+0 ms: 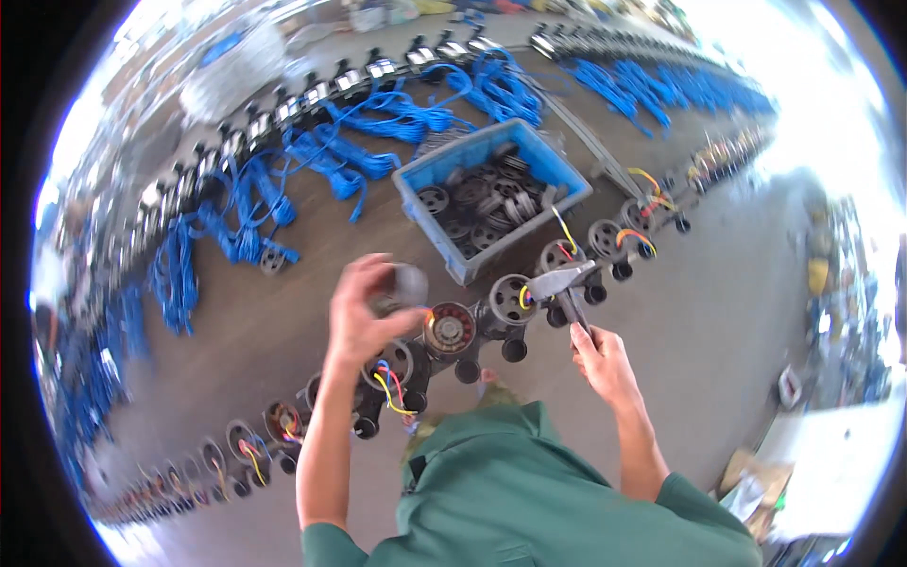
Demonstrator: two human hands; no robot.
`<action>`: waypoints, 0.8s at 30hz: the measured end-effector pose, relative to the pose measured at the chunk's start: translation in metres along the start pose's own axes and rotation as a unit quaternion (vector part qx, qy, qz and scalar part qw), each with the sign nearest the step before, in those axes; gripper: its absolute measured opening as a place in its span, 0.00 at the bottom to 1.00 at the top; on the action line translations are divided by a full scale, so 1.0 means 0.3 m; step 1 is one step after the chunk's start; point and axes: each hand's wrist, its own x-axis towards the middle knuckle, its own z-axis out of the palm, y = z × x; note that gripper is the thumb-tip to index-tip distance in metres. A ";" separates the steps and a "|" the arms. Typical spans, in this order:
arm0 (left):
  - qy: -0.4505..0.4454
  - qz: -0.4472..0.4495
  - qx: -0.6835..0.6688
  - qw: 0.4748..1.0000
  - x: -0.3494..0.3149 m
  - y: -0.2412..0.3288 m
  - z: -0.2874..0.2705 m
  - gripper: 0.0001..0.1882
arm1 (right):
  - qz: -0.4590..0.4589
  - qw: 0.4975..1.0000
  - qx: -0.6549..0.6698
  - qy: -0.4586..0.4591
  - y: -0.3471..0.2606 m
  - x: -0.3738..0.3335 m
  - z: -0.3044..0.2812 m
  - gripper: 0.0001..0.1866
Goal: The person assembles pump components by placing a circular metal cover onto a pump housing, feeding wires through holes in the cover, and using a hammer to tap the cover into place.
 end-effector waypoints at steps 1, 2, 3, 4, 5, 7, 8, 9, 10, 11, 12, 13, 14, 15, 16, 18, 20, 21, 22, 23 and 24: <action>0.067 0.038 0.022 0.997 0.017 -0.045 -0.074 0.38 | -0.002 1.000 0.011 0.002 0.024 0.004 -0.006 0.28; 0.147 -0.024 0.090 0.985 0.043 -0.006 -0.113 0.37 | -0.001 1.000 0.016 0.006 0.047 0.003 -0.019 0.28; 0.206 -0.002 0.371 0.905 0.067 0.007 -0.142 0.35 | -0.002 1.000 0.012 0.007 0.060 0.004 -0.040 0.28; 0.212 -0.002 0.474 0.854 0.095 0.001 -0.109 0.33 | -0.010 0.999 0.049 0.001 0.056 -0.005 -0.051 0.24; 0.225 -0.006 0.571 0.790 0.117 -0.001 -0.076 0.32 | -0.008 0.998 0.063 0.007 0.067 -0.004 -0.069 0.23; -0.012 -0.099 0.401 0.911 0.158 0.179 0.170 0.30 | -0.009 0.996 0.083 0.019 0.097 0.016 -0.111 0.23; -0.075 -0.087 0.346 0.931 0.135 0.183 0.299 0.29 | -0.002 0.995 0.098 0.024 0.095 0.028 -0.122 0.23; -0.153 -0.150 0.252 0.944 0.127 0.229 0.422 0.31 | -0.001 0.994 0.106 0.025 0.099 0.041 -0.138 0.23; -0.221 -0.183 0.213 0.934 0.132 0.240 0.519 0.37 | -0.003 0.993 0.116 0.022 0.093 0.054 -0.154 0.23; -0.260 -0.163 0.220 0.926 0.111 0.176 0.606 0.44 | -0.004 0.992 0.126 0.016 0.088 0.065 -0.162 0.22; -0.254 -0.097 0.255 0.928 0.079 0.105 0.680 0.47 | -0.002 0.991 0.130 0.008 0.079 0.074 -0.170 0.22; -0.274 -0.150 0.232 0.921 0.079 0.134 0.722 0.40 | 0.000 0.991 0.133 0.002 0.075 0.086 -0.178 0.22; -0.273 -0.169 0.242 0.916 0.070 0.159 0.761 0.33 | 0.002 0.991 0.132 -0.003 0.069 0.100 -0.189 0.22; -0.272 -0.192 0.253 0.908 0.044 0.174 0.788 0.27 | -0.005 0.993 0.117 -0.017 0.069 0.114 -0.201 0.22; -0.262 -0.173 0.255 0.914 0.009 0.171 0.801 0.21 | -0.012 0.994 0.102 -0.032 0.069 0.131 -0.211 0.23; -0.210 -0.094 0.254 0.939 -0.094 0.137 0.824 0.13 | -0.022 0.996 0.060 -0.068 0.067 0.166 -0.214 0.22; -0.167 -0.012 0.243 0.955 -0.170 0.093 0.850 0.18 | -0.030 0.991 0.046 -0.121 0.096 0.216 -0.189 0.21; -0.140 0.046 0.235 0.961 -0.198 0.060 0.859 0.21 | -0.033 0.988 0.039 -0.147 0.123 0.245 -0.169 0.20; -0.127 0.092 0.235 0.959 -0.234 -0.003 0.881 0.23 | -0.052 0.986 0.002 -0.157 0.169 0.284 -0.142 0.18; -0.113 0.134 0.242 0.954 -0.278 -0.085 0.897 0.24 | -0.085 0.986 -0.044 -0.138 0.165 0.295 -0.105 0.24; -0.096 0.181 0.245 0.948 -0.275 -0.113 0.898 0.26 | -0.101 0.978 -0.108 -0.149 0.158 0.300 -0.104 0.22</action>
